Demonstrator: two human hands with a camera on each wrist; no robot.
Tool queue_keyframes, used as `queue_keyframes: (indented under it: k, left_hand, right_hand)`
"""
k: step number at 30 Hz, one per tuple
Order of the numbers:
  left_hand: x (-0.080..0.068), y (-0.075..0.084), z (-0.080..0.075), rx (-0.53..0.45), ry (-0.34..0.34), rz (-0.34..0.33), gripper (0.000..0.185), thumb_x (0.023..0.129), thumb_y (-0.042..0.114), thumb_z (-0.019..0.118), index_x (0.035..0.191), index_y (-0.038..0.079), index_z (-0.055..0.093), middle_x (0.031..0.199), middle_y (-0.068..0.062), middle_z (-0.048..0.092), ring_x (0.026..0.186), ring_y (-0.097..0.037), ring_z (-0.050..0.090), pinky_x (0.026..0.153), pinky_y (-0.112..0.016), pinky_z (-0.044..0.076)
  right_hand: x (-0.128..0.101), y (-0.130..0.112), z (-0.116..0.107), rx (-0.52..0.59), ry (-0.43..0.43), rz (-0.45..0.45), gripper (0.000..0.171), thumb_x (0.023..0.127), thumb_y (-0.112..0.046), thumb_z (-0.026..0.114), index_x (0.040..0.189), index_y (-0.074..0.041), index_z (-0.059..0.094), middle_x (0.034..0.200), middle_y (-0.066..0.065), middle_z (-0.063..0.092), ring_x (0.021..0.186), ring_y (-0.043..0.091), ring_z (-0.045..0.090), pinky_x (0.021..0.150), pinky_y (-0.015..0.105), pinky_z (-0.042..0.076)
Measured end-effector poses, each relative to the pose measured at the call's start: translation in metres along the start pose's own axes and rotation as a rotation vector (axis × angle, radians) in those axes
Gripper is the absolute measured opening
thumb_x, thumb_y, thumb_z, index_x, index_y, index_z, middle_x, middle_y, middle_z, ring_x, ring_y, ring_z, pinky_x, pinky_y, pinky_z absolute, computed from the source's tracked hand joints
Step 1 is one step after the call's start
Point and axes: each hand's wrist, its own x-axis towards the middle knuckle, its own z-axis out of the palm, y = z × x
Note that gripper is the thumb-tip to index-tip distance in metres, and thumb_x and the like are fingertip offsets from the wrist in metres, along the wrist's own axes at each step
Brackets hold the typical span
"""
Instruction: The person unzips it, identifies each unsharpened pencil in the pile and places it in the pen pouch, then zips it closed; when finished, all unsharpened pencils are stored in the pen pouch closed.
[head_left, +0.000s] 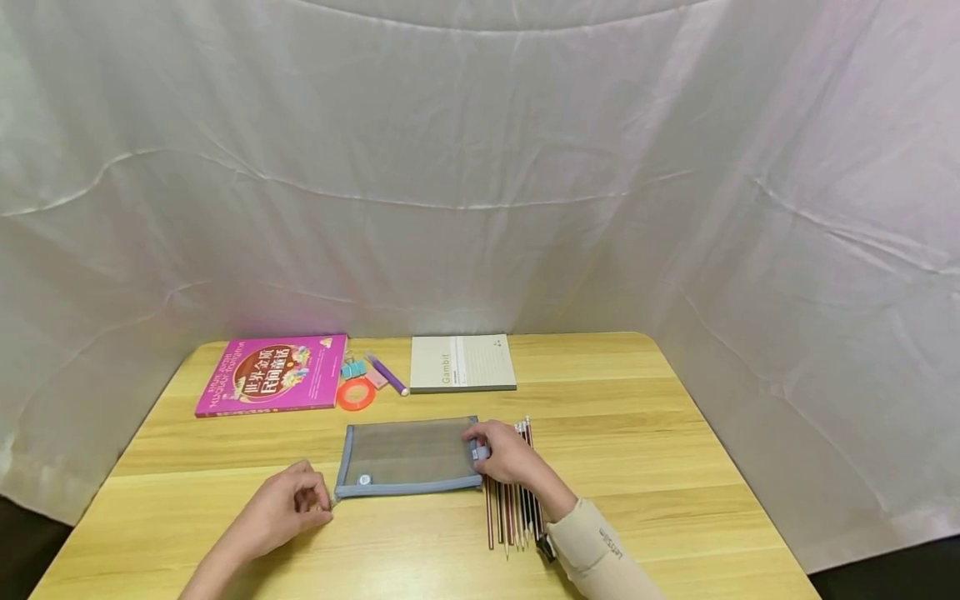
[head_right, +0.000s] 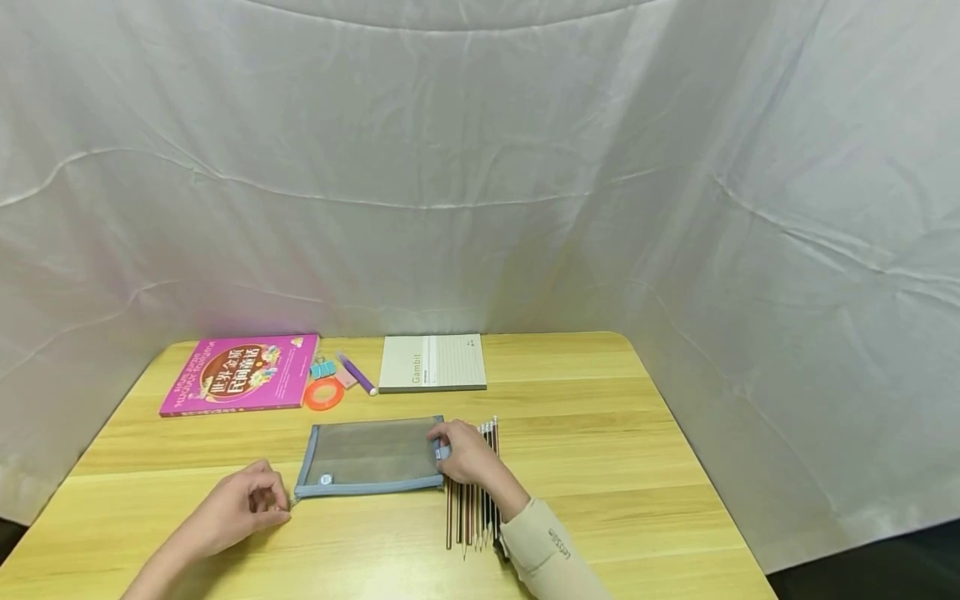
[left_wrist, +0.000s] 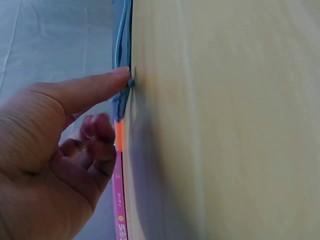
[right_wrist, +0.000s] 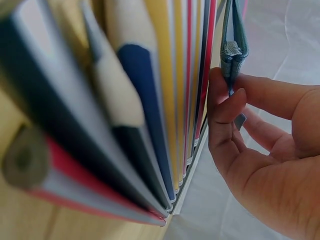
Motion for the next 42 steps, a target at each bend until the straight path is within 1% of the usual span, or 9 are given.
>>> queue_keyframes:
  k: [4,7,10,14,17,20,27,35,42]
  left_hand:
    - [0.006,0.01,0.004,-0.012,0.032,0.001,0.029,0.078,0.013,0.09,0.081,0.026,0.064,0.077,0.005,0.046,0.068,-0.003,0.043,0.059,-0.021,0.041]
    - [0.015,0.019,0.01,-0.029,0.055,0.054,0.029,0.076,0.008,0.09,0.088,0.022,0.067,0.08,0.004,0.05,0.072,-0.005,0.046,0.062,-0.022,0.044]
    - [0.027,0.027,0.02,-0.009,0.076,0.124,0.036,0.073,0.005,0.091,0.097,0.02,0.07,0.088,0.005,0.059,0.083,-0.008,0.053,0.074,-0.027,0.051]
    - [0.042,0.037,0.035,0.048,0.074,0.181,0.049,0.069,0.008,0.094,0.111,0.02,0.071,0.105,0.007,0.067,0.1,-0.013,0.06,0.09,-0.039,0.054]
    - [0.05,0.041,0.042,0.085,0.055,0.18,0.057,0.07,0.01,0.095,0.12,0.019,0.07,0.114,0.006,0.068,0.107,-0.016,0.061,0.094,-0.044,0.055]
    - [0.054,0.042,0.046,0.103,0.038,0.166,0.059,0.072,0.009,0.094,0.125,0.017,0.069,0.116,0.005,0.067,0.107,-0.018,0.061,0.092,-0.043,0.055]
    - [0.057,0.038,0.047,0.082,-0.01,0.162,0.05,0.079,0.01,0.089,0.124,0.016,0.069,0.11,0.006,0.067,0.101,-0.017,0.059,0.088,-0.035,0.054]
    - [0.058,0.033,0.048,0.001,-0.048,0.157,0.031,0.087,0.01,0.082,0.116,0.017,0.072,0.099,0.009,0.065,0.095,-0.012,0.056,0.082,-0.03,0.052]
    - [0.061,0.031,0.047,-0.026,-0.081,0.145,0.013,0.095,0.011,0.074,0.105,0.02,0.074,0.09,0.014,0.063,0.088,-0.006,0.055,0.078,-0.026,0.049]
  right_hand:
    - [0.0,0.0,0.0,0.0,-0.001,-0.005,0.042,0.085,0.004,0.077,0.125,-0.002,0.07,0.1,0.006,0.059,0.088,0.018,0.052,0.074,0.031,0.048]
    - [0.001,0.001,0.0,-0.004,0.0,-0.009,0.042,0.085,0.004,0.077,0.125,-0.002,0.07,0.099,0.005,0.059,0.088,0.018,0.052,0.074,0.031,0.048]
    - [0.001,0.002,0.0,-0.002,0.001,-0.009,0.042,0.085,0.004,0.077,0.125,-0.002,0.07,0.097,0.004,0.058,0.087,0.018,0.051,0.074,0.031,0.047]
    - [0.001,0.002,0.0,0.008,-0.005,-0.008,0.041,0.085,0.003,0.077,0.125,-0.003,0.07,0.097,0.004,0.057,0.087,0.018,0.05,0.073,0.032,0.045]
    - [0.001,0.002,0.0,0.016,-0.009,-0.007,0.041,0.085,0.003,0.077,0.125,-0.003,0.07,0.097,0.004,0.058,0.087,0.018,0.05,0.073,0.032,0.045]
    - [0.002,0.002,0.001,0.025,-0.012,-0.009,0.041,0.085,0.003,0.077,0.125,-0.003,0.07,0.097,0.005,0.058,0.087,0.019,0.05,0.073,0.033,0.046]
    - [0.002,0.003,0.001,0.013,-0.009,0.001,0.041,0.085,0.002,0.078,0.125,-0.003,0.07,0.097,0.004,0.059,0.087,0.018,0.051,0.073,0.032,0.047]
    - [0.002,0.003,0.001,0.029,-0.016,0.009,0.04,0.086,0.002,0.077,0.125,-0.004,0.07,0.097,0.005,0.057,0.087,0.019,0.051,0.073,0.033,0.046]
    - [0.002,0.003,0.0,0.033,-0.019,0.018,0.04,0.086,0.002,0.078,0.125,-0.004,0.07,0.098,0.005,0.058,0.086,0.019,0.051,0.072,0.033,0.046]
